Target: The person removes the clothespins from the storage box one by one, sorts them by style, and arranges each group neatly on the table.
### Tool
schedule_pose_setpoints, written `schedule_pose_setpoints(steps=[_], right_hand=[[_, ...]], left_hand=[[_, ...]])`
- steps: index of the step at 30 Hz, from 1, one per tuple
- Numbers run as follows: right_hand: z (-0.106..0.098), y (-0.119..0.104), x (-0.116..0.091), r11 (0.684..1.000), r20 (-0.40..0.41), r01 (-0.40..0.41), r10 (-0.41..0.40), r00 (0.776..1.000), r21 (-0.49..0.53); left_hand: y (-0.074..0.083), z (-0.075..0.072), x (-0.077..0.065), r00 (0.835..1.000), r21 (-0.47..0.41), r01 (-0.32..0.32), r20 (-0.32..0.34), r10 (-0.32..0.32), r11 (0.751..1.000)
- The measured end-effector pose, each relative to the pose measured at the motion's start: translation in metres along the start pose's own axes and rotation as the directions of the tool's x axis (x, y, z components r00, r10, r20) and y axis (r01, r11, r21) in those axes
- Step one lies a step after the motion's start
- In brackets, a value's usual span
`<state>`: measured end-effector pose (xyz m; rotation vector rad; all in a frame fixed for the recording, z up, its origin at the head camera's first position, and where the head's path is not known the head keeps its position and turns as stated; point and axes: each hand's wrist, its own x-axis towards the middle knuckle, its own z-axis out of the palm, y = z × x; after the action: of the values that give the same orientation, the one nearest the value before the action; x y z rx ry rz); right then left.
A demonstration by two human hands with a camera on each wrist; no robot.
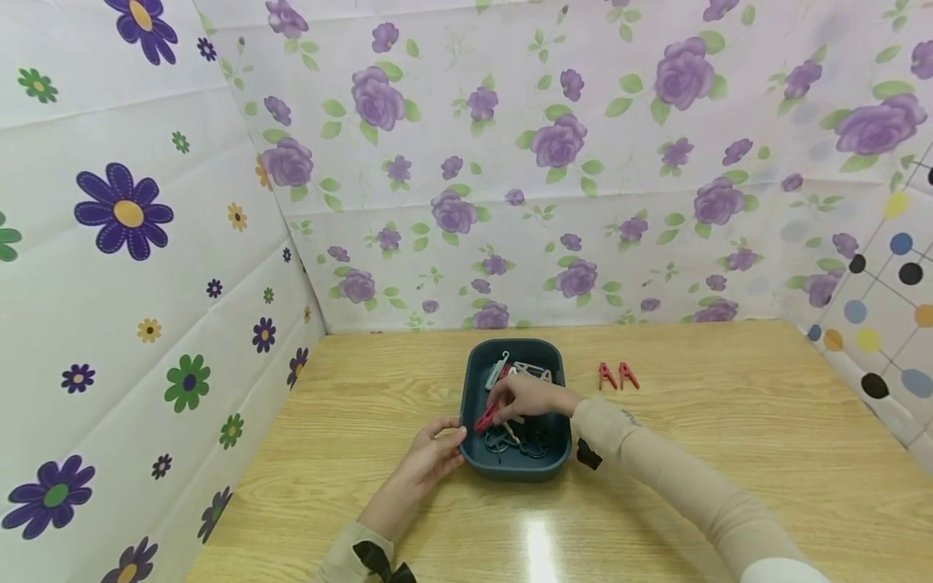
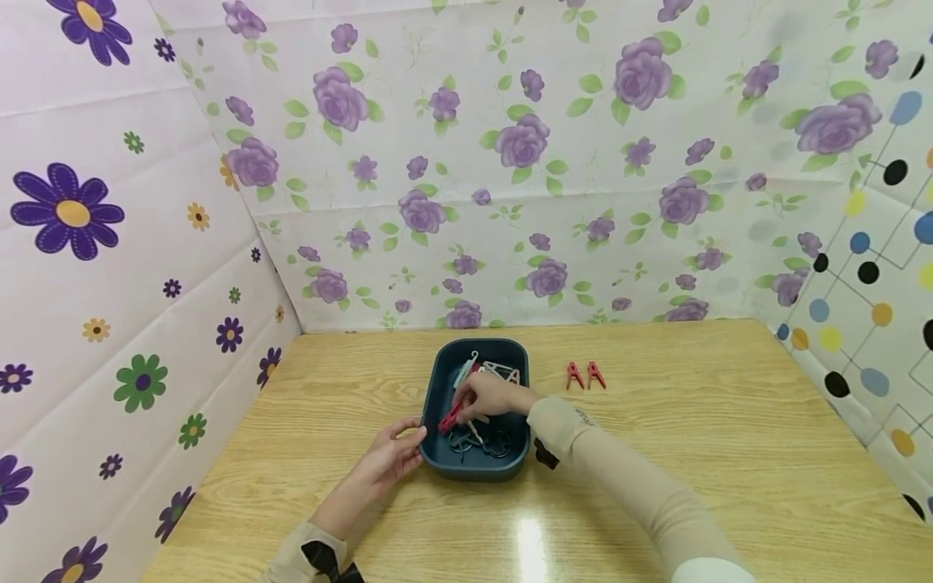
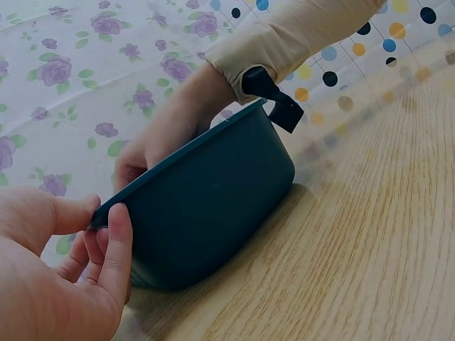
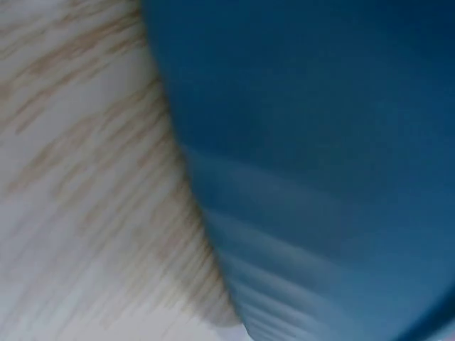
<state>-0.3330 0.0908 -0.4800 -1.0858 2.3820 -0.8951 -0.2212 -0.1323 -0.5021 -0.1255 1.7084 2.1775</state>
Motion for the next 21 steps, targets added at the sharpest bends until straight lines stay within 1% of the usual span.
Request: schedule_pose_setpoints(steps=[2, 4, 7, 9, 14, 21], right_hand=[[-0.004, 0.001, -0.003, 1.0, -0.036, 0.024, -0.024, 0.999, -0.005], [-0.008, 0.001, -0.006, 0.999, -0.093, 0.048, -0.05, 0.994, -0.023], [-0.013, 0.001, -0.011, 0.997, -0.174, 0.065, -0.071, 0.982, -0.044], [-0.016, 0.001, -0.013, 0.996, -0.214, 0.068, -0.079, 0.974, -0.057], [-0.023, 0.001, -0.02, 0.996, -0.262, 0.062, -0.075, 0.962, -0.06], [-0.031, 0.003, -0.03, 0.999, -0.307, 0.039, -0.045, 0.951, -0.028]], left_hand=[[0.0, 0.0, 0.0, 1.0, -0.003, 0.0, 0.0, 0.0, 1.0], [-0.001, 0.0, 0.0, 1.0, -0.005, -0.001, -0.001, 0.001, 1.0], [-0.001, 0.0, 0.001, 1.0, -0.01, -0.002, 0.001, 0.002, 1.0], [-0.001, -0.001, 0.001, 1.0, -0.016, -0.001, 0.003, 0.001, 1.0], [0.0, -0.001, 0.001, 1.0, -0.023, 0.005, 0.005, -0.005, 1.0], [0.001, -0.001, 0.0, 1.0, -0.027, 0.012, 0.013, -0.012, 1.0]])
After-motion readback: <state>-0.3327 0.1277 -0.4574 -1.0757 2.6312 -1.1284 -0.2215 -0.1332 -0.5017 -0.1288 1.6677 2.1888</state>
